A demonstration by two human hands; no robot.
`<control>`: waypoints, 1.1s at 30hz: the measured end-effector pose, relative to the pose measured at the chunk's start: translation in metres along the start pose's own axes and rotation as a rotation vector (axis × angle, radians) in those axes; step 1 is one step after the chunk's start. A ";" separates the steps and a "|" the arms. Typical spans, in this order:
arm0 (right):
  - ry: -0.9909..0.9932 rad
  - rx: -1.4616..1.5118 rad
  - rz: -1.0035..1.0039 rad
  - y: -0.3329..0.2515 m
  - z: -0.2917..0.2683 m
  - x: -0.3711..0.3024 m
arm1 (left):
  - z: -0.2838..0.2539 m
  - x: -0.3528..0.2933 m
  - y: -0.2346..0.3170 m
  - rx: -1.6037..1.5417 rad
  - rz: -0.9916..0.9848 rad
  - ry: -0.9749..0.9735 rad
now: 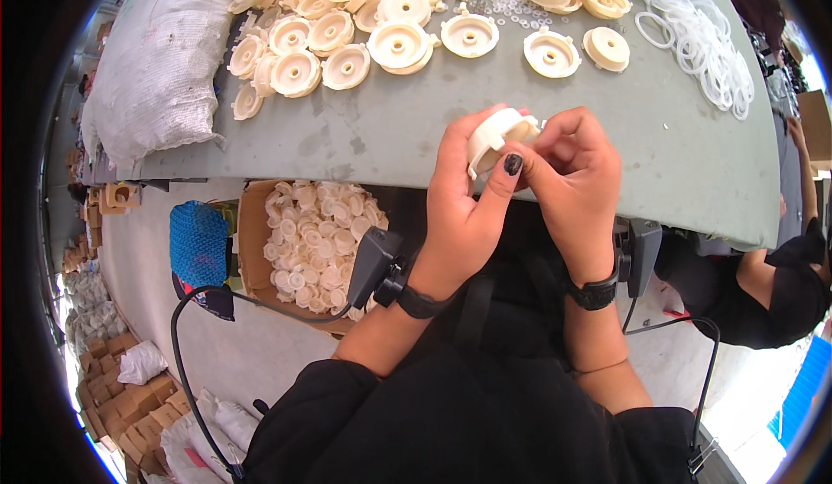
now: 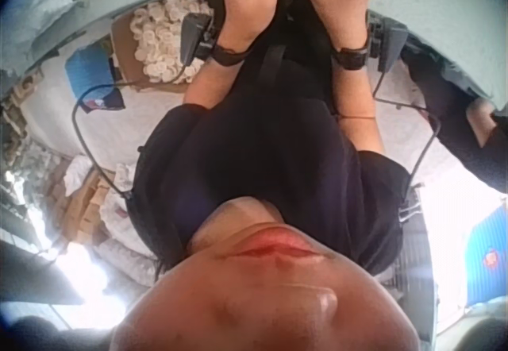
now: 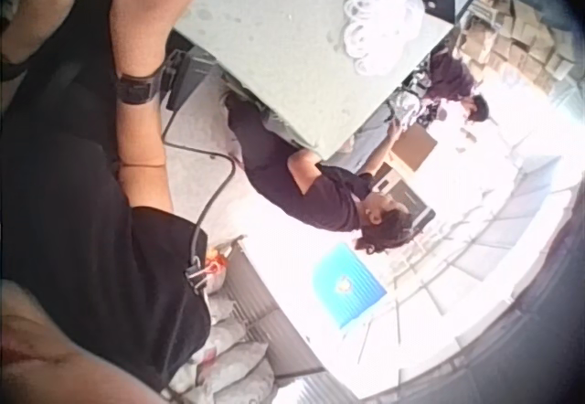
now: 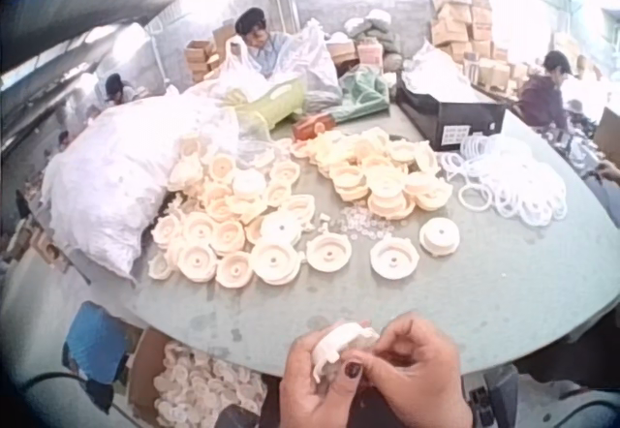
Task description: Assembling small white plastic components by hand at a manufacturing workstation.
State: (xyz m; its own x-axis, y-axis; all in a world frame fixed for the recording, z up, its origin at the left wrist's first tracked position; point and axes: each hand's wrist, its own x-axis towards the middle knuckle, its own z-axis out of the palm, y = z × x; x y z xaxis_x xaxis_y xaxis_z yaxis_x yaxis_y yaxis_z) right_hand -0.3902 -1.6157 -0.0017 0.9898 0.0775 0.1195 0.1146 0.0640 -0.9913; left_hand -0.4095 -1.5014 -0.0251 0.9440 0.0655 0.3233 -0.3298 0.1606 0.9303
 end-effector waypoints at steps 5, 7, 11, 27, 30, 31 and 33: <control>-0.039 -0.194 -0.030 0.013 -0.014 0.009 | -0.012 -0.003 0.008 0.258 -0.029 -0.096; -0.146 -0.228 0.057 0.013 -0.017 0.006 | -0.015 -0.005 0.007 0.257 -0.057 -0.084; -0.140 -0.073 0.135 0.009 -0.007 0.001 | -0.027 0.000 0.003 -0.402 -0.322 -0.071; -0.220 -0.981 -0.259 0.007 -0.018 0.167 | -0.080 0.043 -0.022 -0.469 -0.170 0.072; -0.232 -1.111 -0.086 0.012 -0.004 0.173 | -0.085 0.042 -0.020 -0.568 -0.201 0.008; -0.242 -1.121 -0.087 0.009 -0.001 0.173 | -0.086 0.042 -0.020 -0.604 -0.184 -0.014; -0.246 -1.112 -0.029 0.006 0.006 0.170 | -0.087 0.040 -0.023 -0.647 -0.173 -0.030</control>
State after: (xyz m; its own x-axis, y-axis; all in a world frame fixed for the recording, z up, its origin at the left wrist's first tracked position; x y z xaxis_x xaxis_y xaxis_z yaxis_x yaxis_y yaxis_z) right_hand -0.2221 -1.5967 0.0133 0.9563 0.2909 0.0287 0.2695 -0.8394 -0.4721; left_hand -0.3648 -1.4164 -0.0488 0.9804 -0.0404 0.1928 -0.1040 0.7253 0.6805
